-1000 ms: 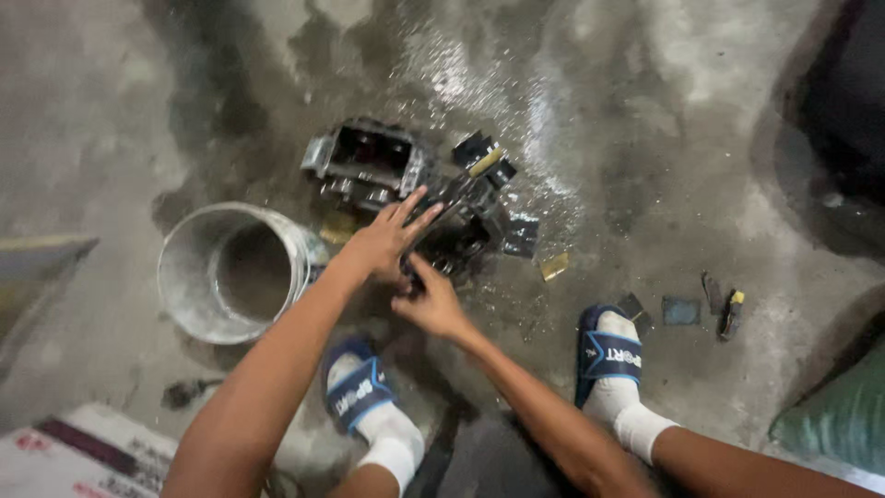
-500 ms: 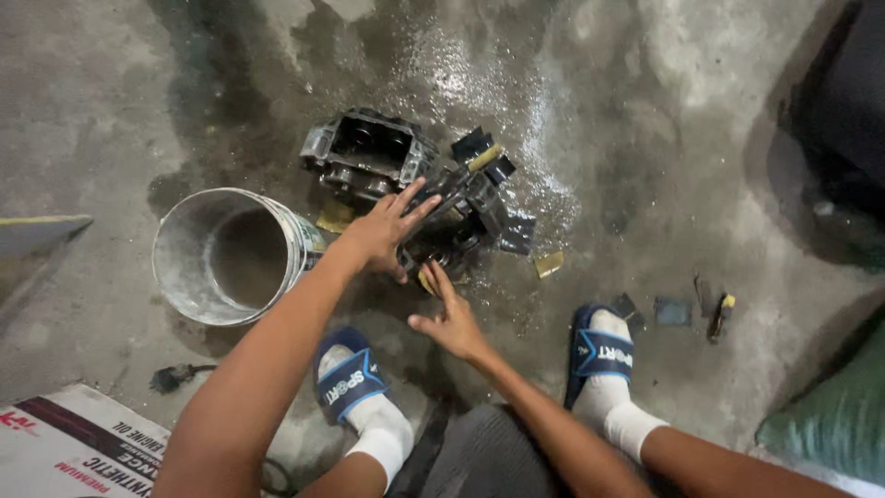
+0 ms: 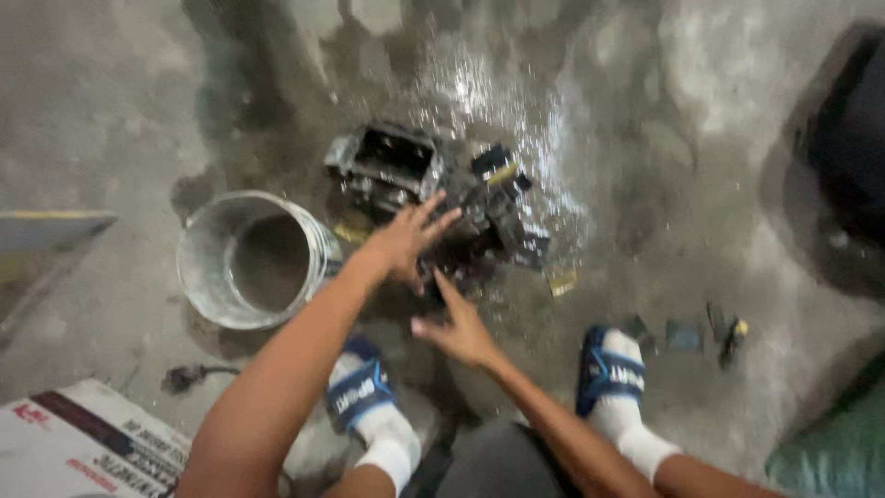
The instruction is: The person sits on the wet concrete floor and scrubs a disassembled engine crankcase cover with a yellow sponge, repeatedly dipping the sponge into a bucket of water and wiping the metal part, turning it to reach different surfaces. Small gasket pieces and a screwdriver lie nearby on the floor.
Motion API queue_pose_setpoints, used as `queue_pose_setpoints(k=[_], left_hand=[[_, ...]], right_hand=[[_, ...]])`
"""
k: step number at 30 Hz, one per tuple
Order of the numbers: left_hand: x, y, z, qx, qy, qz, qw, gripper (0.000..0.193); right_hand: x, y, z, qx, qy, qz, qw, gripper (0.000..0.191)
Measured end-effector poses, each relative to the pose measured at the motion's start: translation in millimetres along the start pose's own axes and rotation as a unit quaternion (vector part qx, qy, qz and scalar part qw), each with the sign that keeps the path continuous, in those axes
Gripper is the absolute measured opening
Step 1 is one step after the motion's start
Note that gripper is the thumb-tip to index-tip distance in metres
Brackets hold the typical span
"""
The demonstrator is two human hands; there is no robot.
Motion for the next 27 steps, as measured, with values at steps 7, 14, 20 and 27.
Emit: queue_pose_setpoints(k=[7, 14, 20, 27], left_hand=[[0.6, 2.4, -3.0, 0.069, 0.009, 0.062, 0.996, 0.159], [7.2, -0.1, -7.0, 0.025, -0.019, 0.043, 0.999, 0.156], [-5.1, -1.5, 3.4, 0.014, -0.01, 0.026, 1.0, 0.154], [0.1, 1.2, -3.4, 0.009, 0.009, 0.023, 1.0, 0.157]], right_hand=[[0.9, -2.3, 26.5, 0.148, 0.023, -0.026, 0.988, 0.1], [3.2, -5.9, 38.2, 0.173, 0.003, -0.005, 0.985, 0.095], [8.3, -10.0, 25.0, 0.146, 0.026, 0.01, 0.989, 0.088], [11.2, -18.0, 37.4, 0.281, 0.015, -0.012, 0.96, 0.096]])
Point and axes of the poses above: each hand's wrist, its own y-axis towards the middle knuckle, its own x-axis out of the palm, z = x × y, the point moved 7 cm from there along y, towards the middle knuckle, and after that the axes turned 11 degrees about x, right-handed, at the moved point
